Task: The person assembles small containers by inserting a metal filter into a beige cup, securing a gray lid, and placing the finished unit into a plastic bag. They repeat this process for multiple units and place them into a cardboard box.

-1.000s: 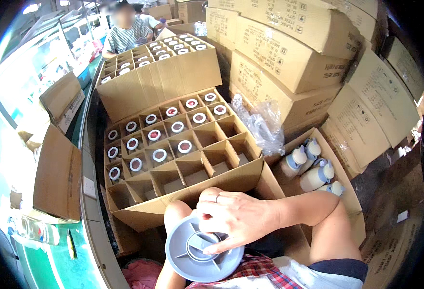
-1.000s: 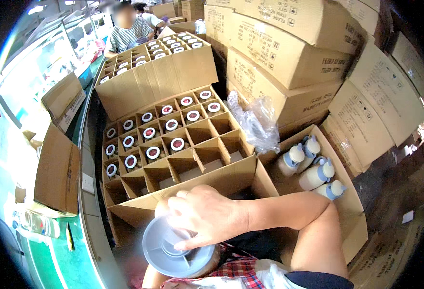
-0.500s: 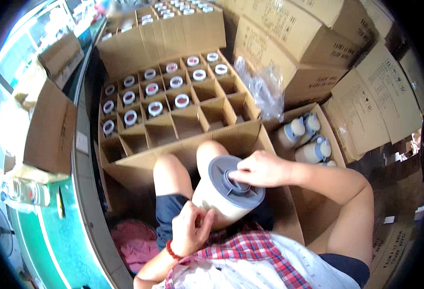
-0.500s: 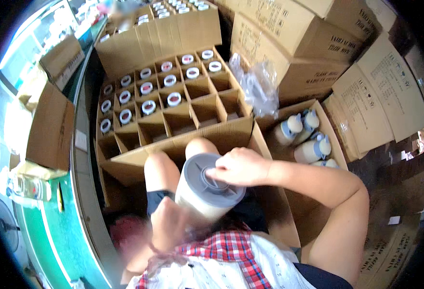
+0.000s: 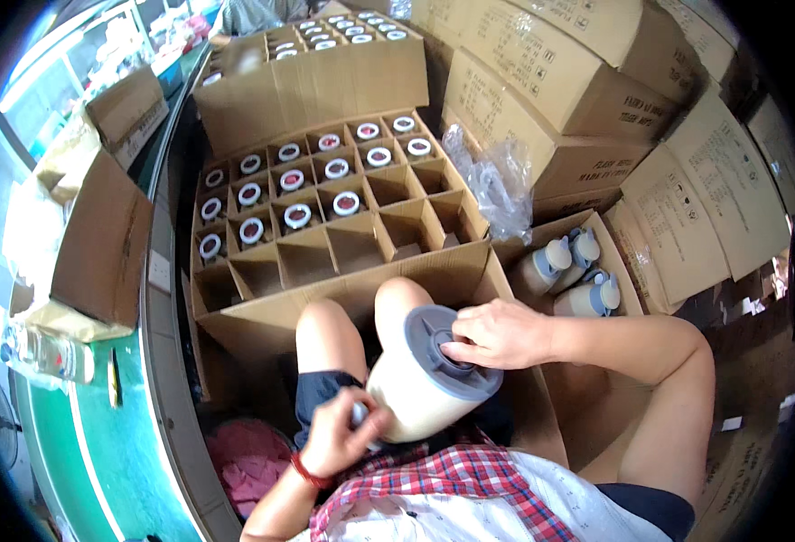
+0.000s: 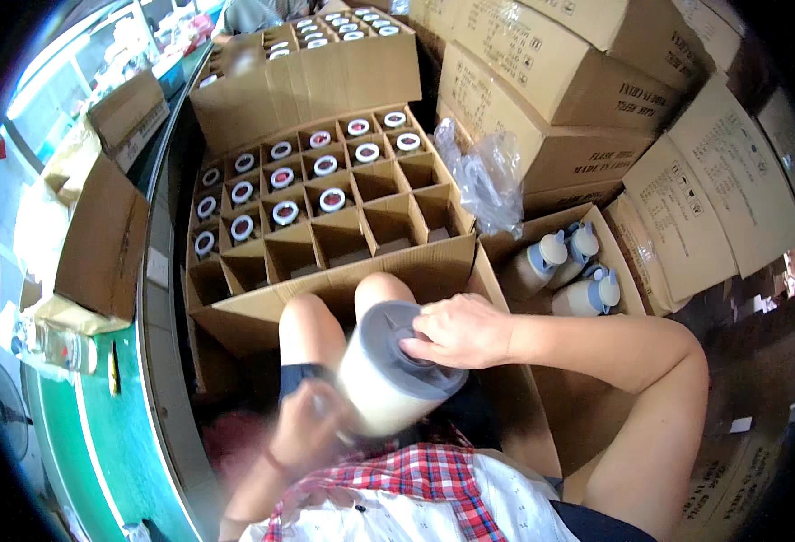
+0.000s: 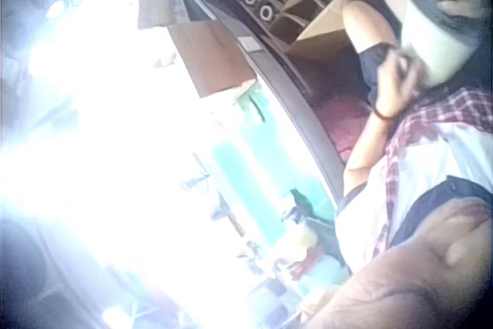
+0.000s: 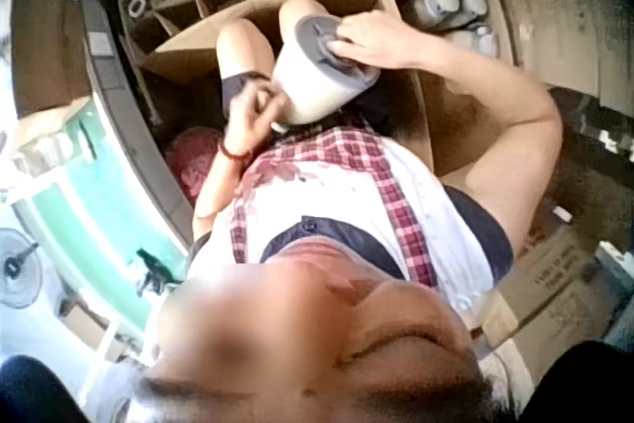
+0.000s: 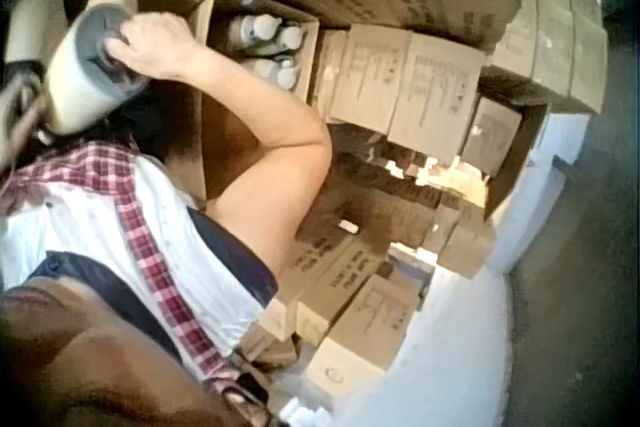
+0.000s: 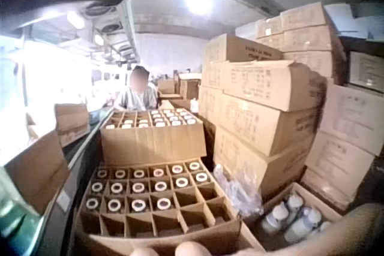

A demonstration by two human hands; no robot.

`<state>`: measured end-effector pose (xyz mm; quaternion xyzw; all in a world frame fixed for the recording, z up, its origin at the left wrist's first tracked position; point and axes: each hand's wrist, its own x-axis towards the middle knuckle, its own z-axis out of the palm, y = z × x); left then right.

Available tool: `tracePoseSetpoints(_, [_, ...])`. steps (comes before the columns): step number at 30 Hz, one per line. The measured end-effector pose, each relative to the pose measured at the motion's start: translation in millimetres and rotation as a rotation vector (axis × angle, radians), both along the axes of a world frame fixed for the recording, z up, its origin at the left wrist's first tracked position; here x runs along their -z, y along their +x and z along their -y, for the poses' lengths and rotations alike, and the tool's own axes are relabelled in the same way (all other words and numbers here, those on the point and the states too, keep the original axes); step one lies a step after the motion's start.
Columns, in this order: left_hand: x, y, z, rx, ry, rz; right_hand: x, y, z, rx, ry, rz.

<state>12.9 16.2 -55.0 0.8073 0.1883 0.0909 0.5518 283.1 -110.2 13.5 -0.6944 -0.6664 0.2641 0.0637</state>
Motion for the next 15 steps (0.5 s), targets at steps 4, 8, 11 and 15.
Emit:
tracePoseSetpoints(4, [8.0,-0.4,29.8,0.313,0.171,0.186,10.3,7.9,7.0,0.226,-0.326,-0.142])
tracePoseSetpoints(8, [40.1,12.4,40.9,0.626,0.04,0.21,32.9,10.7,16.5,0.428,-0.562,-0.24])
tracePoseSetpoints(11, [37.7,27.3,55.8,0.776,0.121,0.237,54.0,18.5,30.6,0.612,-0.761,-0.34])
tracePoseSetpoints(15, [26.2,36.2,64.4,0.856,0.166,0.233,57.3,24.5,49.3,0.814,-0.859,-0.656])
